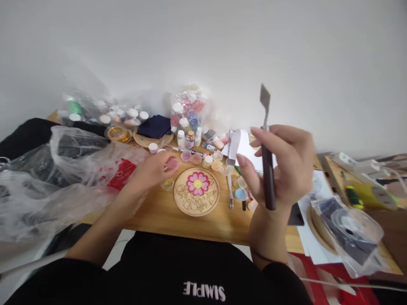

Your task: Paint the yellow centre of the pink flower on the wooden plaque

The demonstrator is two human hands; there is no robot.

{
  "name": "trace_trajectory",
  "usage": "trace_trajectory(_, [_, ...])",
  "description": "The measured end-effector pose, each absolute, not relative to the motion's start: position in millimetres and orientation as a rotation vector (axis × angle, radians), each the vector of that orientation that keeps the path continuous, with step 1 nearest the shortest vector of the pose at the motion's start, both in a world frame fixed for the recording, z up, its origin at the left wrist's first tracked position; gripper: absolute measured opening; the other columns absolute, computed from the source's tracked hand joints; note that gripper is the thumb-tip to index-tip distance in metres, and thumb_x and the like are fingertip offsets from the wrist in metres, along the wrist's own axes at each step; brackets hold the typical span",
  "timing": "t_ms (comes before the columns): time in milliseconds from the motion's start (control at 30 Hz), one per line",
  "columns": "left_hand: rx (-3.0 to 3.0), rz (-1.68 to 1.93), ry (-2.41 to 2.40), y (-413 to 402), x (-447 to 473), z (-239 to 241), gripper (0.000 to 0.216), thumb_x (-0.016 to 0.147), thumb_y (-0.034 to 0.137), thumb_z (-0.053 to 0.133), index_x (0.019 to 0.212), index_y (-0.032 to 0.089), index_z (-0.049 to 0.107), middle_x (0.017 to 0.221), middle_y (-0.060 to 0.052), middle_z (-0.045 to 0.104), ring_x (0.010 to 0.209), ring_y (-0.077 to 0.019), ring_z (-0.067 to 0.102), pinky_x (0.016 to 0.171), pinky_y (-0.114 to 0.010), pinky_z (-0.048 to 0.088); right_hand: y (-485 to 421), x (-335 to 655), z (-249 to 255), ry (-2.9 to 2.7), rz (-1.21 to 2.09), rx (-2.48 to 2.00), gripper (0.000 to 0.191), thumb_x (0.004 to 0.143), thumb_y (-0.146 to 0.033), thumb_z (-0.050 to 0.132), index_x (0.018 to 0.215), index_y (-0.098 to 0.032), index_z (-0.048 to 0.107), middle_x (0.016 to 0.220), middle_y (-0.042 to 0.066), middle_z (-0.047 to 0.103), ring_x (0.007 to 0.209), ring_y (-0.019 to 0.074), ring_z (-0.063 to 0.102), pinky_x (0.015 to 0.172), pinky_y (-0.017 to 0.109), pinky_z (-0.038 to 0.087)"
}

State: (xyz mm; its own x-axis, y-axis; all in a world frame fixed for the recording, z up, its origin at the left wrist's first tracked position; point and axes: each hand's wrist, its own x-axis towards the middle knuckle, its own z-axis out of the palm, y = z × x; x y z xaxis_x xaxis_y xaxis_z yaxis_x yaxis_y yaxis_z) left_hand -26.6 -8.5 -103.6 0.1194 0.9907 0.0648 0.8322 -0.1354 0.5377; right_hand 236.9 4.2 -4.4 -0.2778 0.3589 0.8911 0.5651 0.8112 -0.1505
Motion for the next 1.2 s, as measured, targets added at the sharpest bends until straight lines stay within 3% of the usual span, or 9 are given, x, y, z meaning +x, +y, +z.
trace_trajectory(200, [2.065, 0.353, 1.847, -10.3, -12.9, -108.0, 0.019, 0.087, 0.022, 0.050, 0.104, 0.015, 0.056, 0.109, -0.012, 0.063, 0.098, -0.0256, 0.060, 0.082, -0.036, 0.047, 4.3, 252.0, -5.5, -1.780, -0.275, -0.742, 0.036, 0.083, -0.029, 0.067, 0.120, -0.027, 0.064, 0.097, 0.005, 0.061, 0.084, 0.0194, 0.063, 0.072, 0.039, 0.056])
trace_trajectory(367, [2.156, 0.487, 1.874, -33.5, -23.5, -94.5, 0.029, 0.094, 0.038, 0.051, 0.115, 0.018, 0.056, 0.117, -0.010, 0.063, 0.109, -0.0283, 0.058, 0.091, -0.040, 0.046, -0.5, 249.9, -0.8, -1.754, -0.232, -0.708, 0.031, 0.083, -0.020, 0.067, 0.114, -0.026, 0.069, 0.083, 0.003, 0.059, 0.087, 0.0210, 0.060, 0.079, 0.041, 0.053])
trace_trajectory(500, [2.243, 0.570, 1.710, -53.8, -31.9, -110.0, 0.037, 0.082, 0.036, 0.069, 0.115, 0.022, 0.061, 0.109, -0.006, 0.067, 0.103, -0.0285, 0.062, 0.089, -0.037, 0.048, -7.0, 243.9, 2.6, -1.767, -0.198, -0.716, 0.031, 0.082, -0.016, 0.067, 0.112, -0.024, 0.069, 0.082, 0.004, 0.059, 0.088, 0.0210, 0.061, 0.081, 0.040, 0.053])
trace_trajectory(567, [2.225, 0.589, 1.646, -57.6, -33.0, -124.0, 0.037, 0.083, 0.032, 0.069, 0.117, 0.022, 0.061, 0.112, -0.005, 0.068, 0.101, -0.0274, 0.064, 0.085, -0.034, 0.049, -9.1, 242.2, 3.1, -1.815, -0.173, -0.710, 0.031, 0.082, -0.015, 0.067, 0.112, -0.023, 0.069, 0.081, 0.004, 0.060, 0.087, 0.0203, 0.061, 0.077, 0.039, 0.054])
trace_trajectory(667, [2.227, 0.815, 1.591, -53.0, -31.6, -130.2, 0.027, 0.083, 0.032, 0.068, 0.108, 0.020, 0.066, 0.098, -0.003, 0.070, 0.086, -0.0217, 0.065, 0.073, -0.028, 0.050, -11.1, 241.6, 2.7, -1.878, -0.134, -0.720, 0.033, 0.080, -0.014, 0.069, 0.112, -0.021, 0.068, 0.087, 0.006, 0.062, 0.087, 0.0206, 0.063, 0.074, 0.038, 0.056])
trace_trajectory(767, [2.125, 0.982, 1.403, -40.0, -26.6, -101.1, 0.033, 0.086, 0.035, 0.066, 0.115, 0.021, 0.066, 0.105, -0.004, 0.071, 0.089, -0.0177, 0.064, 0.069, -0.023, 0.051, -11.1, 241.7, 0.8, -1.885, -0.123, -0.783, 0.032, 0.082, -0.016, 0.068, 0.113, -0.023, 0.067, 0.100, 0.009, 0.062, 0.085, 0.0209, 0.064, 0.073, 0.040, 0.058])
trace_trajectory(900, [2.043, 1.063, 1.111, -23.0, -11.7, -35.3, 0.030, 0.087, 0.031, 0.066, 0.117, 0.026, 0.068, 0.121, -0.006, 0.065, 0.111, -0.0193, 0.061, 0.084, -0.025, 0.053, -6.8, 240.6, -2.9, -2.074, -0.117, -0.690, 0.040, 0.082, -0.027, 0.072, 0.121, -0.025, 0.061, 0.104, 0.007, 0.061, 0.091, 0.0204, 0.063, 0.074, 0.037, 0.059])
trace_trajectory(1067, [1.749, 1.145, 0.754, -9.6, 17.1, 2.5, 0.036, 0.088, 0.024, 0.066, 0.123, 0.031, 0.063, 0.115, -0.001, 0.069, 0.108, -0.0158, 0.065, 0.087, -0.023, 0.054, -1.9, 242.4, -3.8, -2.159, -0.061, -0.635, 0.050, 0.085, -0.028, 0.069, 0.131, -0.020, 0.054, 0.113, 0.010, 0.057, 0.101, 0.0201, 0.060, 0.081, 0.035, 0.057])
trace_trajectory(1200, [1.489, 1.148, 0.562, -5.3, 38.9, 0.7, 0.039, 0.087, 0.023, 0.067, 0.124, 0.032, 0.060, 0.112, 0.001, 0.072, 0.096, -0.0124, 0.069, 0.074, -0.017, 0.055, -2.4, 249.0, -2.2, -2.108, -0.069, -0.642, 0.048, 0.085, -0.026, 0.069, 0.131, -0.022, 0.054, 0.111, 0.008, 0.057, 0.098, 0.0188, 0.059, 0.078, 0.033, 0.056])
